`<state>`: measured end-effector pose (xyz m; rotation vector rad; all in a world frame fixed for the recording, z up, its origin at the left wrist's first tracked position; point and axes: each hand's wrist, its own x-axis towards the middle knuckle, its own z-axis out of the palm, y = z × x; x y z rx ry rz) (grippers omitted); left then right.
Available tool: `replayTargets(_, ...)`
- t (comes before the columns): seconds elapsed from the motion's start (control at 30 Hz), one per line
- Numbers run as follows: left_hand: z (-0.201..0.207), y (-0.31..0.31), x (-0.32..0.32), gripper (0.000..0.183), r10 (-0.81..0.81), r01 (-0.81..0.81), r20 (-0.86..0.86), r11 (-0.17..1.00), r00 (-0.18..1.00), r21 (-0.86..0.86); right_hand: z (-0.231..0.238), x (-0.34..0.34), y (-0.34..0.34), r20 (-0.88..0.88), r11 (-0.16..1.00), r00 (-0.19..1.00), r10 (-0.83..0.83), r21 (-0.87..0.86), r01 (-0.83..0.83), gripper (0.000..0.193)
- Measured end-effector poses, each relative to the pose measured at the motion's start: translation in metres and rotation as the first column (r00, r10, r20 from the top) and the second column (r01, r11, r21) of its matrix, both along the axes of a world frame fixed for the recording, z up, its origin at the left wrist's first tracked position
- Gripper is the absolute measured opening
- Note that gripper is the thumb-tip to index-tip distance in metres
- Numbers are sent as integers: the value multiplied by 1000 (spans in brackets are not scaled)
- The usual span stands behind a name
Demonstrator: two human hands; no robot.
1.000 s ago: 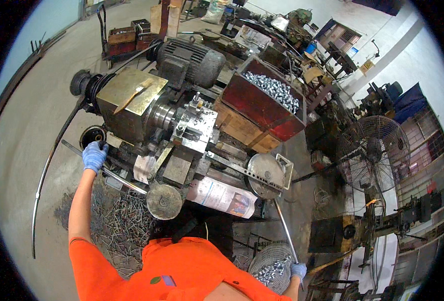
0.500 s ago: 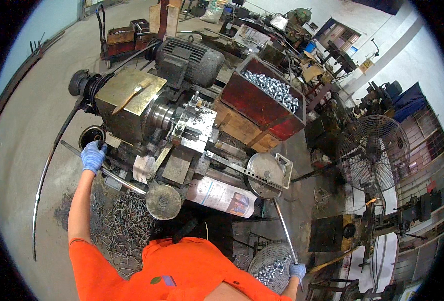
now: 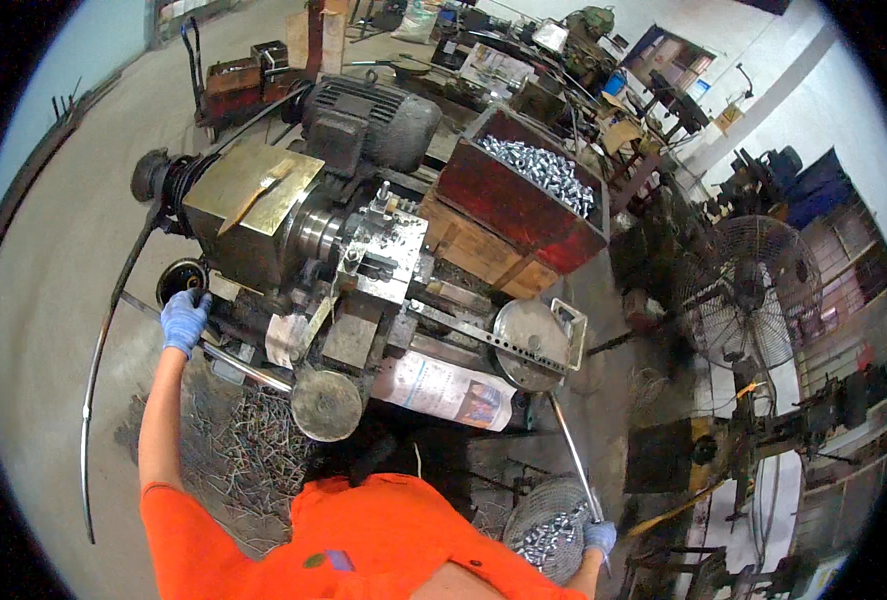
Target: The person operates a lathe to process small metal parts, using a lever to advance the workpiece, applying a liquid with a brush, and placing the finished parts into a metal sieve.
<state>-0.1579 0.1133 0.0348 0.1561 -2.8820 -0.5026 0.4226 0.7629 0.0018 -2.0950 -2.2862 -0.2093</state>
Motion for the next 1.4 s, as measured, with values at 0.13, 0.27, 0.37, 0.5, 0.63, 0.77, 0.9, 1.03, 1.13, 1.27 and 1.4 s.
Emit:
replayTargets(0.13,-5,-24,-5,30,-131,131,2,987,991,90,9,-8,-8,-51,998,997,59,-26,-61,40)
replayTargets(0.27,-4,-21,-8,31,-6,11,-65,996,998,91,21,-13,-14,-27,992,999,38,-115,-41,42)
replayTargets(0.37,-8,-22,-11,32,4,-4,-77,1000,997,2,9,-2,-7,-72,993,995,69,-92,-76,39)
replayTargets(0.5,-16,-31,-15,32,59,-62,58,997,997,41,14,-10,-14,-85,991,995,54,-117,-64,36)
replayTargets(0.63,-10,-21,-14,32,11,-11,-6,998,1000,-56,9,-1,-11,-48,991,999,4,-135,-11,38)
replayTargets(0.77,-10,-23,-14,32,3,-3,-1,1000,1000,21,14,-8,-19,-51,987,999,-14,-159,6,39)
replayTargets(0.9,-15,-26,-13,33,17,-16,-22,1000,1000,15,32,-24,-28,-33,981,997,-70,-184,62,41)
replayTargets(1.03,-16,-27,-16,32,20,-20,-30,1000,999,-3,23,-15,-23,-17,982,999,-48,-182,44,41)
replayTargets(1.13,-16,-27,-17,31,8,-7,-45,999,999,34,13,-6,-23,-106,986,994,10,-166,-28,40)
replayTargets(1.27,-10,-22,-14,31,16,-14,-24,996,1000,83,6,2,-17,7,984,1000,-15,-180,16,43)
replayTargets(1.4,-12,-23,-14,31,30,-29,-36,999,999,39,6,0,-17,44,980,998,-54,-191,62,47)
